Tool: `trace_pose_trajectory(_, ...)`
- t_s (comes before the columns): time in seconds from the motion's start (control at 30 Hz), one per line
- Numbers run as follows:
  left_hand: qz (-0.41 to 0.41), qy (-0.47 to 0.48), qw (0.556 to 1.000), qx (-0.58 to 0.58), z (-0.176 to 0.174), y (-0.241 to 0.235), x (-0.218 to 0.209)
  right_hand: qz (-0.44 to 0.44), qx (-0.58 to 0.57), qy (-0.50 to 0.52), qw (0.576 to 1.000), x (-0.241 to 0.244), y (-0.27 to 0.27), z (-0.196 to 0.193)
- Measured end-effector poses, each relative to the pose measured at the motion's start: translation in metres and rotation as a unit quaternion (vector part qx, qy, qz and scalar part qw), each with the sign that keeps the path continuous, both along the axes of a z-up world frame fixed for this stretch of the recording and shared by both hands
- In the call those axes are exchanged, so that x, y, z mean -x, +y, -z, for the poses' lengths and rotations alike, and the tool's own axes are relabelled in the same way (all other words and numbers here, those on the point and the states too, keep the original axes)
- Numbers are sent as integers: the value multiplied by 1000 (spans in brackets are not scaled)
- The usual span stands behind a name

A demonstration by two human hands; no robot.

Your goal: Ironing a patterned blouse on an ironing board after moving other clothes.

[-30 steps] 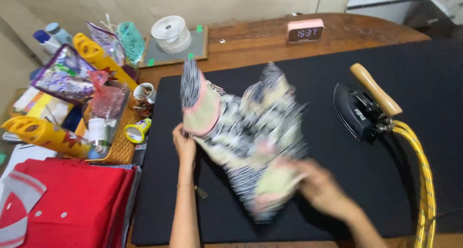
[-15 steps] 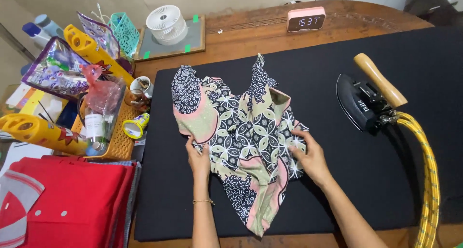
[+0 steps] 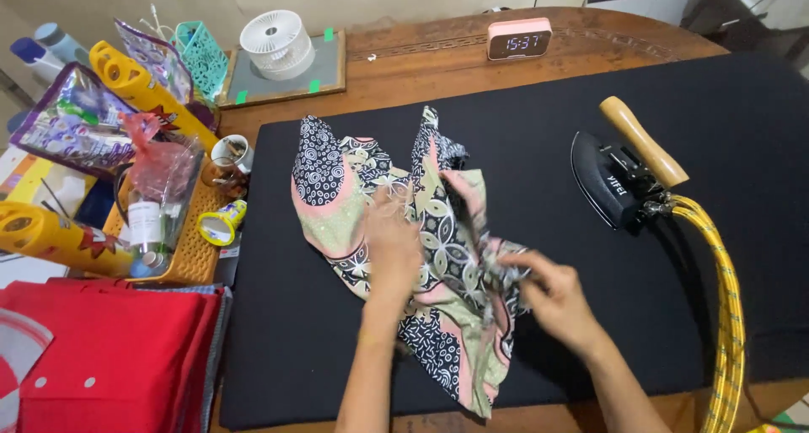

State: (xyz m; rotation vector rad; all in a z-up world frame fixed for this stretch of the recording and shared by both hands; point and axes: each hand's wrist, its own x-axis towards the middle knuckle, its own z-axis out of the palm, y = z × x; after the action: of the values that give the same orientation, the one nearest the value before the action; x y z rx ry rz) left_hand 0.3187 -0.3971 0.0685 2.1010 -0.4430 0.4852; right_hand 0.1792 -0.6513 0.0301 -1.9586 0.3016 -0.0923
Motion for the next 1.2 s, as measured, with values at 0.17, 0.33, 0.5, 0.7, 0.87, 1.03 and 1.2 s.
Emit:
trace_pose_trajectory(0.17, 130, -57, 964, -224, -10, -63, -29, -111, -5, -169, 979, 32, 16, -18)
trace_pose_trajectory(0.33, 166, -28, 984, -65, -13, -70, -50, 93, -44, -238, 966, 32, 40, -12)
trace_pose_trajectory(0.5, 243, 227, 924, 188, -91, -50, -20, 107, 98, -131, 981, 5, 71, 23)
trace_pose_trajectory(0.7, 247, 170, 885, 355, -129, 2, -11, 168, 141, -221, 950, -43, 83, 30)
trace_pose_trajectory(0.87, 174, -12, 898, 404, -154, 77, -28, 35, -124, -125, 984, -89, 30, 42)
trace_pose_trajectory(1.03, 67, -54, 846, 526, -159, 112, -27, 206, 222, -355, 885, -132, -107, -31)
trace_pose_trajectory(1.2, 59, -157, 891, 422, -140, 114, -14, 281, 299, -444, 797, -154, -143, -103)
